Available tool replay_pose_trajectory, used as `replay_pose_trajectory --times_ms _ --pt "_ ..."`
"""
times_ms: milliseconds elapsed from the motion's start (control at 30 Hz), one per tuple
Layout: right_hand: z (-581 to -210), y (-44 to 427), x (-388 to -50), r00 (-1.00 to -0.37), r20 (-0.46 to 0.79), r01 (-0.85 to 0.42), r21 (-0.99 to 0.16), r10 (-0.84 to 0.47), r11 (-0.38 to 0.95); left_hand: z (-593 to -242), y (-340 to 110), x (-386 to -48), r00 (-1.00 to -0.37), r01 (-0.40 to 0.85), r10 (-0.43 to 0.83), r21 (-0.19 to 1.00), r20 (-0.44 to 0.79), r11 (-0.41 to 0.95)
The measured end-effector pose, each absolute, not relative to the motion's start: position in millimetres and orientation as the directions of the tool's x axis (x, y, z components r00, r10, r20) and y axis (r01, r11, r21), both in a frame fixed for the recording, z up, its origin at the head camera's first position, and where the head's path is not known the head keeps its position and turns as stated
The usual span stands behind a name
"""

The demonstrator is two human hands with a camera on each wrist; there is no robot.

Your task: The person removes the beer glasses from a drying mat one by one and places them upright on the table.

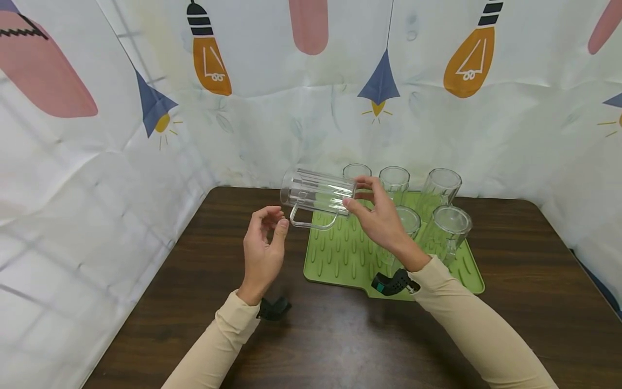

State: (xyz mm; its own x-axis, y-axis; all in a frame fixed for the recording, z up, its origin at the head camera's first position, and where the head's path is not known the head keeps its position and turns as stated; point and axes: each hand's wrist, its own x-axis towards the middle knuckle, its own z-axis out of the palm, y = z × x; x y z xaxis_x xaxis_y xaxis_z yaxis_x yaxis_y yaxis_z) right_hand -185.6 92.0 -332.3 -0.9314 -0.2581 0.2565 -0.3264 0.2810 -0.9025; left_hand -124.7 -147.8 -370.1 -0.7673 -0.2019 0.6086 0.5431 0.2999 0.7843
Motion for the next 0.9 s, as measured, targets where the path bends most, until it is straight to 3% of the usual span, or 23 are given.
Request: replay_pose_trajectory --times_ms 200,367,600,900 --pt "-333 91 -186 -0.931 0.263 -0.331 -0.902 -0.254 0.277 -374 -142 -127 -0.865 0.437 -0.261 0.899 0.429 0.03" --pt "-334 89 -187 -0.93 0.274 -0.336 -0.903 -0.245 0.269 -378 -137 -128 -0.925 0.347 -0.239 0.912 0.295 -0.218" --pt "-337 89 -187 -0.93 0.286 -0.344 -0.897 -0.23 0.279 -382 -131 -127 -0.979 0.205 -0.108 0.81 0.175 -0.549" --pt "-341 86 -189 -0.931 0.3 -0.346 -0.908 -0.209 0.237 -379 -119 -129 -0.987 0.115 -0.015 0.647 0.157 -0.753"
